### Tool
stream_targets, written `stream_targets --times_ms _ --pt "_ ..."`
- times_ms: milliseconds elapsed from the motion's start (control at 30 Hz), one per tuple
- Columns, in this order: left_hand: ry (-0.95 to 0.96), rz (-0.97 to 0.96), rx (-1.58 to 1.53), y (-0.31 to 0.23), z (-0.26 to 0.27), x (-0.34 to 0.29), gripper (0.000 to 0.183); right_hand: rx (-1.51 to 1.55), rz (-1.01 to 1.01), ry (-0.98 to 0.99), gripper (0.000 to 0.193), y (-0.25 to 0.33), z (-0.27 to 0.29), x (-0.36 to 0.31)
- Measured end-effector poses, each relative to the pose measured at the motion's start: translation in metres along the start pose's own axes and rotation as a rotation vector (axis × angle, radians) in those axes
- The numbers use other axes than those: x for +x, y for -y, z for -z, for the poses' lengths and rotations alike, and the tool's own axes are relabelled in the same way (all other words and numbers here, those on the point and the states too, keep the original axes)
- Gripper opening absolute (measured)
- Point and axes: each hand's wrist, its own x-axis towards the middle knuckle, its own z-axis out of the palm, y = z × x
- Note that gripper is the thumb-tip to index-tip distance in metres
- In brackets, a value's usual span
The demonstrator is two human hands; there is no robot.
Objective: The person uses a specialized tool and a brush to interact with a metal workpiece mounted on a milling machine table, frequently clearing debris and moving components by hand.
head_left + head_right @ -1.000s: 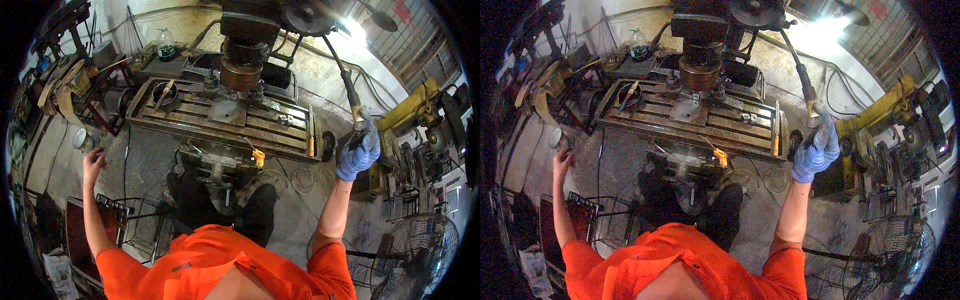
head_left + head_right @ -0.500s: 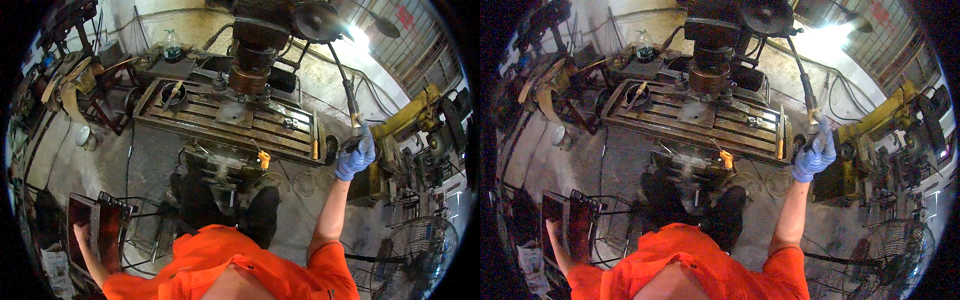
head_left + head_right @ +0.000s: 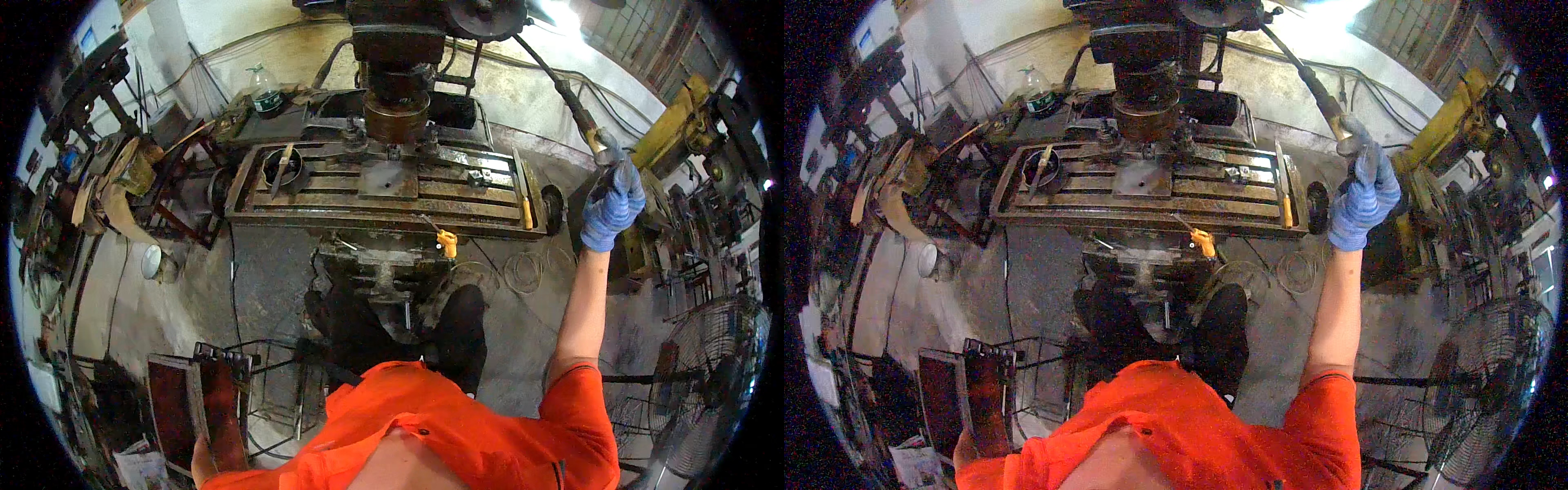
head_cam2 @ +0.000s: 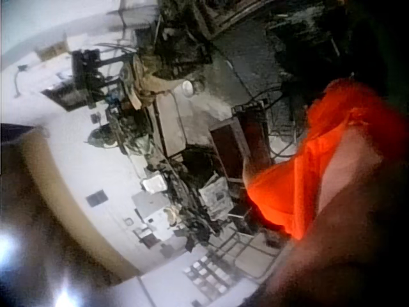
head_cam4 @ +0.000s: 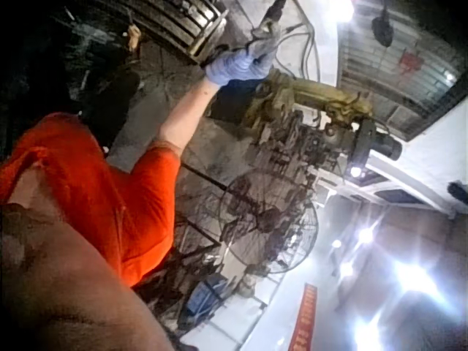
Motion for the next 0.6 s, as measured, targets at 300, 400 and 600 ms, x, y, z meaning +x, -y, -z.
stream_targets --times_ms 300,400,600 --pt "-0.224 -0.297 0.549 0.002 0.072 0.147 0.032 0.045 0.010 -0.024 0.026 0.000 0.006 0.019" --pt "-0.276 -0.329 0.643 0.002 0.087 0.164 0.031 0.054 0.102 0.024 0.027 0.001 0.005 0.032" --pt "-0.353 -0.358 0.755 -0.001 0.109 0.181 0.030 0.032 0.207 0.094 0.027 0.021 -0.012 0.065"
